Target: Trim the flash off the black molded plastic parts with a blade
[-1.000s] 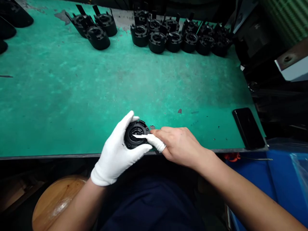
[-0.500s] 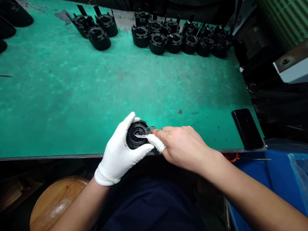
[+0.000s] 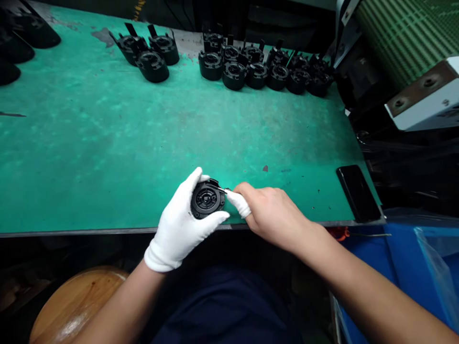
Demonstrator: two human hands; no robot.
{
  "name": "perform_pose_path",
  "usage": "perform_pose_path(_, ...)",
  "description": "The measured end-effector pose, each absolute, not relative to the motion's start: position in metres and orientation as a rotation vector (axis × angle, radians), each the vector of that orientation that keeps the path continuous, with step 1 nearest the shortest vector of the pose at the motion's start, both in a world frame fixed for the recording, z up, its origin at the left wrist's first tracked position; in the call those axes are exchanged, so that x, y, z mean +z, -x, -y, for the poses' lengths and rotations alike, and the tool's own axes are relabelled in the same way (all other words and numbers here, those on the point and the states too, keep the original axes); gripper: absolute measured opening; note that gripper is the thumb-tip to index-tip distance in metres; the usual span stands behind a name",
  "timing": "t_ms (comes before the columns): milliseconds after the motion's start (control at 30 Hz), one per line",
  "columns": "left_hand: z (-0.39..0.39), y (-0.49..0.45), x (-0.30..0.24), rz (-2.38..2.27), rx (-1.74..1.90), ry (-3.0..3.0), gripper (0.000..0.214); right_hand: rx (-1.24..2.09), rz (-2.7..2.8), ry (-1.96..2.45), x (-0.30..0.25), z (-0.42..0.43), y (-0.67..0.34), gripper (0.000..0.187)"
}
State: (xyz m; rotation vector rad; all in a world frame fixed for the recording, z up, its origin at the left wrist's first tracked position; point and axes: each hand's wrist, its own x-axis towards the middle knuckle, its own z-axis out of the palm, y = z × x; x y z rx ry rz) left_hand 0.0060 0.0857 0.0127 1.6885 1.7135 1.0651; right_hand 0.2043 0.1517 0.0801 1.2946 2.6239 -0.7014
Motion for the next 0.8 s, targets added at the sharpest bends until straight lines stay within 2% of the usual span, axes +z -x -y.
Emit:
perform_pose_path(100,-0.085,-0.006,0.012,-1.703,1.073,-1.704,0.1,-0.964,-2.598,-1.343,0.07,-0.138,-0.21,0.019)
perform_pose_path(200,-0.085,-0.007,0.013,-1.715,1.072,-1.699,0.099,-1.047,-2.655,-1.333,0.059,-0.128,-0.21,0.021)
perform_pose_path(633,-0.086,-0.005,0.017,-1.705,1.034,-1.708,0.099,-0.899,-2.682,-1.145,0.064,-0.141,-0.207,0.033)
perform_pose_path(800,-0.086,-0.006,0.017,-1.691,1.058,-1.701,0.097,-0.769,-2.632,-1.148,0.075,-0.15,-0.205,0.03)
